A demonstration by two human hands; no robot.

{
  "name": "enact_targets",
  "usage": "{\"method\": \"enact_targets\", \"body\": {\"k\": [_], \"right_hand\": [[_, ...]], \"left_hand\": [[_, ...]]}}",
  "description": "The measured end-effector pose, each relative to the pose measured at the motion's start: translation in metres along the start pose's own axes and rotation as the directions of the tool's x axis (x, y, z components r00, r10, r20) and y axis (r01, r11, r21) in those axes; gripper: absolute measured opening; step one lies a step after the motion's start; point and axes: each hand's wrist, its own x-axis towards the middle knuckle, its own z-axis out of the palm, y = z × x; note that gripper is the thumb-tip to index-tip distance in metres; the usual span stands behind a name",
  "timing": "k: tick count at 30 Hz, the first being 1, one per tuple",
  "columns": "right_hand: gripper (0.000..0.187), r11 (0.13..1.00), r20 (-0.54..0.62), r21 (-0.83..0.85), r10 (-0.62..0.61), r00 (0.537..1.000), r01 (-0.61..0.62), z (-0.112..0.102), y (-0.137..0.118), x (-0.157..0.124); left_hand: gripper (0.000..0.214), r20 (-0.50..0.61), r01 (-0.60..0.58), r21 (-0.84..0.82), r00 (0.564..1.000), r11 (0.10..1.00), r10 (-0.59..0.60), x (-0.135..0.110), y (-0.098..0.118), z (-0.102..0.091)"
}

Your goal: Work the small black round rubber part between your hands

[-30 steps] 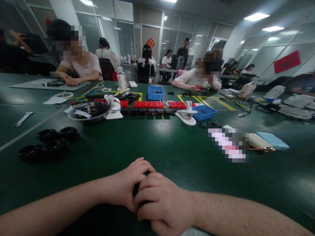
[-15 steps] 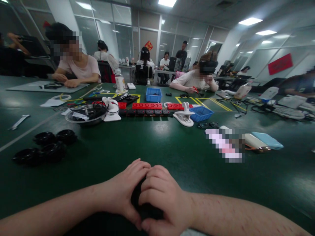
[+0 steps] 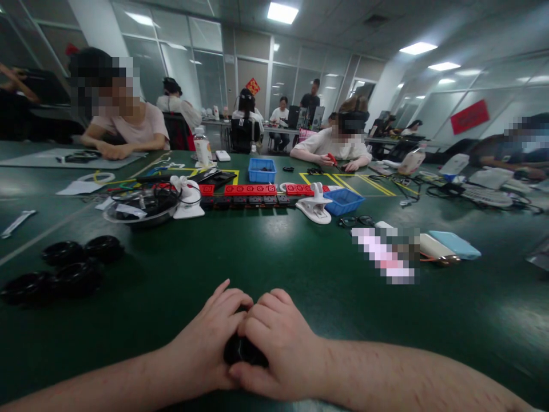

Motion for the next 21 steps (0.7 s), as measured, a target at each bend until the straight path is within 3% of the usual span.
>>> {"method": "enact_targets", "body": {"k": [3,7,13,16,18,21], "right_hand": [[0.017,0.992,0.045,0.081,-0.1,0.994,0.096,-0.001,0.001,0.001],[0.017,0.942,0.048,0.195,-0.288,0.957,0.273,0.002,0.005,0.002],[0.017,0.913,0.001,0.24,-0.341,0.94,0.331,0.005,0.006,0.004],[0.022,0.924,-0.118,0.244,-0.272,0.955,0.293,0.001,0.003,0.003],[0.031,0.955,-0.172,0.224,-0.158,0.972,0.195,-0.002,0.001,0.002],[0.043,0.988,-0.151,0.154,0.008,0.989,0.016,-0.002,0.001,0.001]], "left_hand": [[0.046,0.087,-0.079,-0.065,0.993,0.995,0.085,0.008,-0.005,-0.009],[0.059,0.191,-0.108,-0.117,0.973,0.987,0.129,0.013,-0.008,-0.016],[0.073,0.248,-0.084,-0.097,0.963,0.992,0.106,0.01,-0.009,-0.019],[0.082,0.261,-0.093,-0.089,0.959,0.992,0.113,0.007,-0.01,-0.018],[0.084,0.239,-0.085,-0.066,0.966,0.994,0.099,0.004,-0.009,-0.016],[0.073,0.127,-0.009,0.012,0.992,1.0,0.007,0.0,-0.001,-0.009]]}}
